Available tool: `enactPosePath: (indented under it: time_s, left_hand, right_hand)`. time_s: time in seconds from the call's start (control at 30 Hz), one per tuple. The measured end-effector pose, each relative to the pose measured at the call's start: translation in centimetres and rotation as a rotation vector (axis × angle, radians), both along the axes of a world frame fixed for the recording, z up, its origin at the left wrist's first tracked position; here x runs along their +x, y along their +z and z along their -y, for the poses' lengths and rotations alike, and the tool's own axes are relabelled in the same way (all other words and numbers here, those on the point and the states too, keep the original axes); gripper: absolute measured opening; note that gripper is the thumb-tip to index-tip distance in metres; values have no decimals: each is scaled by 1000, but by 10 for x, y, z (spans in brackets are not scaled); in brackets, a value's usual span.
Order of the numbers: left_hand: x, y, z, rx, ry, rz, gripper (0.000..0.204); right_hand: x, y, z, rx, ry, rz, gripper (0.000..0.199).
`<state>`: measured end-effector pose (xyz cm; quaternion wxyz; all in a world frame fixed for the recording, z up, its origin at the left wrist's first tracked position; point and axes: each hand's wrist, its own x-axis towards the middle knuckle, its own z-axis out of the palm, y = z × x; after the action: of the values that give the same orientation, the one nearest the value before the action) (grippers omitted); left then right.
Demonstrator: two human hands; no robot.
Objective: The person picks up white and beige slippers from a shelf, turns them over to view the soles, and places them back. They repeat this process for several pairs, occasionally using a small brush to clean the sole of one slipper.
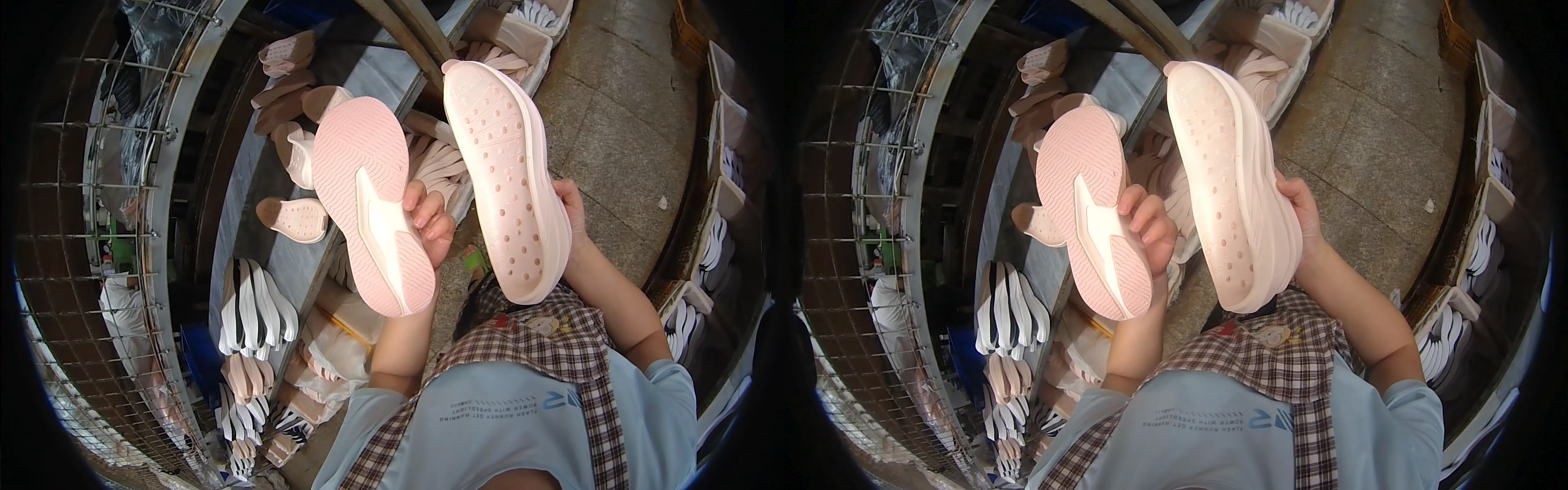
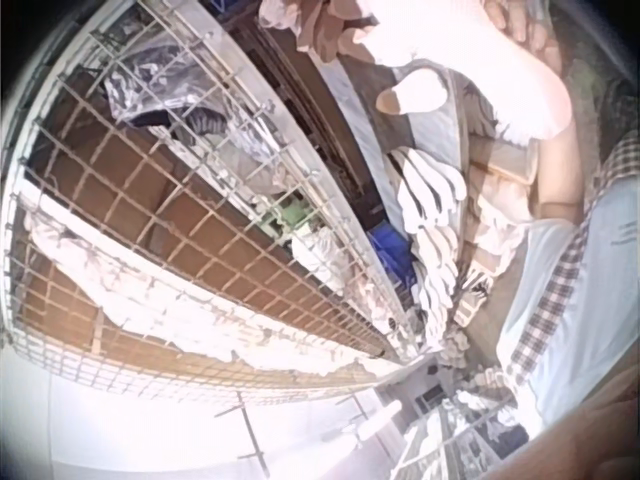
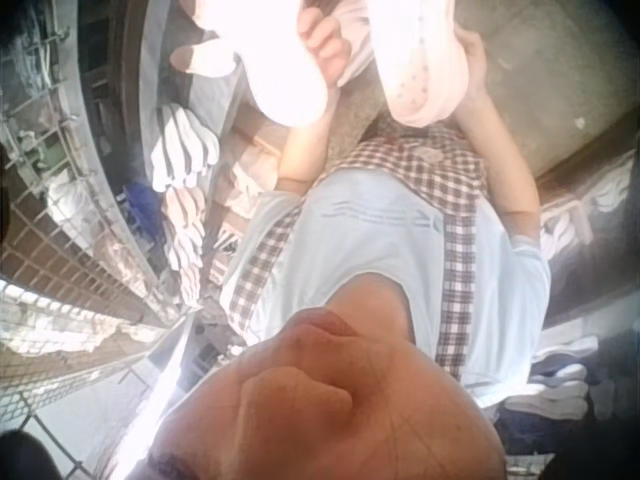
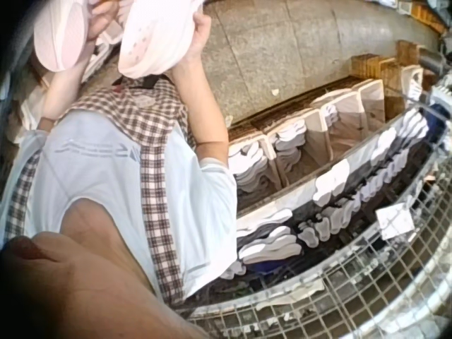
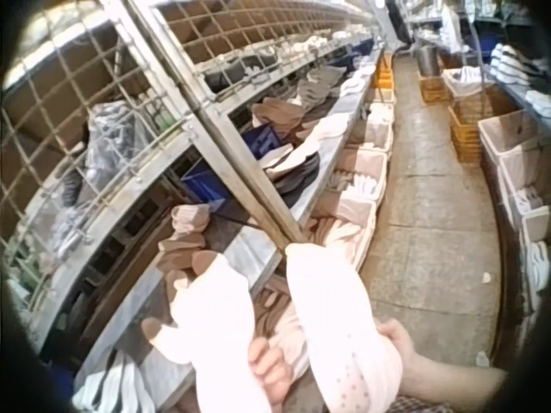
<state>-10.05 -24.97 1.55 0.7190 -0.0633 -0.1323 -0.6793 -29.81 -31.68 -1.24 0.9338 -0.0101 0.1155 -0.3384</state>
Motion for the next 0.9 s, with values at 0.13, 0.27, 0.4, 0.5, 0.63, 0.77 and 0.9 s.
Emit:
enactPosePath:
  time_s: [0.13, 0.27, 0.4, 0.5, 0.63, 0.77, 0.9]
  left_hand:
    - [-4, 10, 0, -10, 11, 38, 33]
    - [-15, 15, -9, 386, 289, 453, 40]
    - [-15, 3, -3, 741, -2, 711, 54]
    - [-10, -1, -1, 780, -78, 455, 57]
    - [0, 19, -1, 745, 40, 705, 59]
    - [23, 56, 12, 622, 153, 857, 63]
    - [61, 85, 7, 625, 410, 1045, 78]
  right_hand:
    - [2, 4, 0, -81, -2, 40, 62]
    - [8, 6, -2, -217, -46, -81, 64]
    - [14, 7, -4, -393, 13, -214, 67]
    - [14, 10, 4, -480, 171, -311, 58]
    - [27, 20, 33, -487, 362, -451, 51]
    - [68, 36, 62, -619, 283, -426, 53]
    - [127, 55, 101, -659, 345, -204, 49]
